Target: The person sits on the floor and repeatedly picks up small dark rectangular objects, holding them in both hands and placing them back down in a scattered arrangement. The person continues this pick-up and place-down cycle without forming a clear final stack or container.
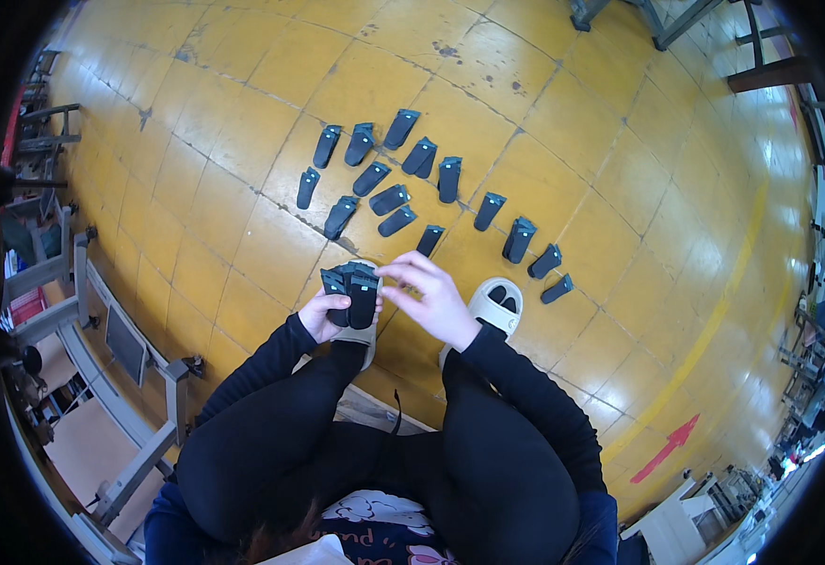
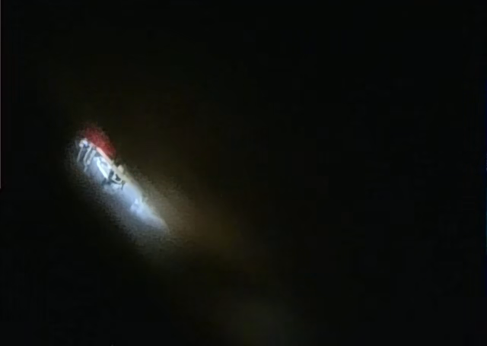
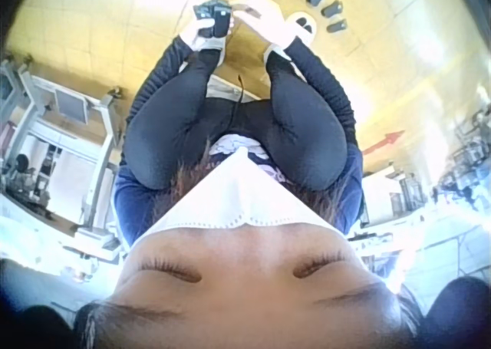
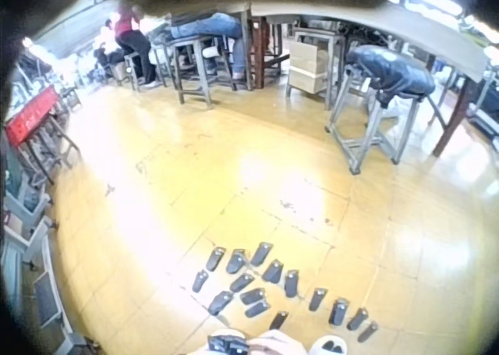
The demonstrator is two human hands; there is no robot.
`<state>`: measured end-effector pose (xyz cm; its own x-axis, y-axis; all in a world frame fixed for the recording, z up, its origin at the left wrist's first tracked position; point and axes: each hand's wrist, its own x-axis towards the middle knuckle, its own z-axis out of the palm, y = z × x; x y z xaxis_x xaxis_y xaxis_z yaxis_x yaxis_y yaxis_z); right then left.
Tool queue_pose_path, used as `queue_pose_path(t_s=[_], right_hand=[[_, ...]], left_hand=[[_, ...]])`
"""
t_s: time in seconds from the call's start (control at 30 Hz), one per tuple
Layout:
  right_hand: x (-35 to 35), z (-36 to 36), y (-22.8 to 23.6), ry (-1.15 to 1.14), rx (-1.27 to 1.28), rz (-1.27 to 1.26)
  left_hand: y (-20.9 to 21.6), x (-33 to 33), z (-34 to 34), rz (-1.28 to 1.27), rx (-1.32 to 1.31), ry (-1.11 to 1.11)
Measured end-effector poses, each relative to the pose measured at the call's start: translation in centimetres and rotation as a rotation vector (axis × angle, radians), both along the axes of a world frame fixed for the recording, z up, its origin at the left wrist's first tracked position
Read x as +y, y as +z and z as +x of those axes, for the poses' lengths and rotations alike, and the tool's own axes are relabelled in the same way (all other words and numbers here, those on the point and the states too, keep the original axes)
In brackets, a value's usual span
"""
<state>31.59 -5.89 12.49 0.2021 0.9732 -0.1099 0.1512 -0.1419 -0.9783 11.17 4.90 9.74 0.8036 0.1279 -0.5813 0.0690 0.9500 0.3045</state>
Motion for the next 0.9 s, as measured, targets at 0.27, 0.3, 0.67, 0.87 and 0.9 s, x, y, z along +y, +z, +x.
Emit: queue_pose_path(t_s=[0.27, 0.3, 0.67, 0.87, 0.9], right_hand=[[-1.2, -2.5, -1.2, -0.012, -0.131, 0.002], [-1.4, -2.5, -1.2, -0.013, -0.116, -0.017], [-2.6, -3.1, -3.4, 0.042, 0.024, -0.115], [-2.6, -2.9, -3.3, 0.006, 0.058, -0.196], [-2.5, -2.8, -3.2, 0.003, 0.046, -0.187]], left_hand=[[-2.3, -1.7, -0.9, 0.148, 0.210, 0.091], [-2.6, -1.9, -1.0, 0.147, 0.217, 0.080], [-3.6, -2.8, -1.5, 0.044, 0.294, 0.002], [-2.7, -2.6, -0.9, 0.008, 0.260, -0.016], [-2.6, -2.5, -0.9, -0.002, 0.258, -0.019]])
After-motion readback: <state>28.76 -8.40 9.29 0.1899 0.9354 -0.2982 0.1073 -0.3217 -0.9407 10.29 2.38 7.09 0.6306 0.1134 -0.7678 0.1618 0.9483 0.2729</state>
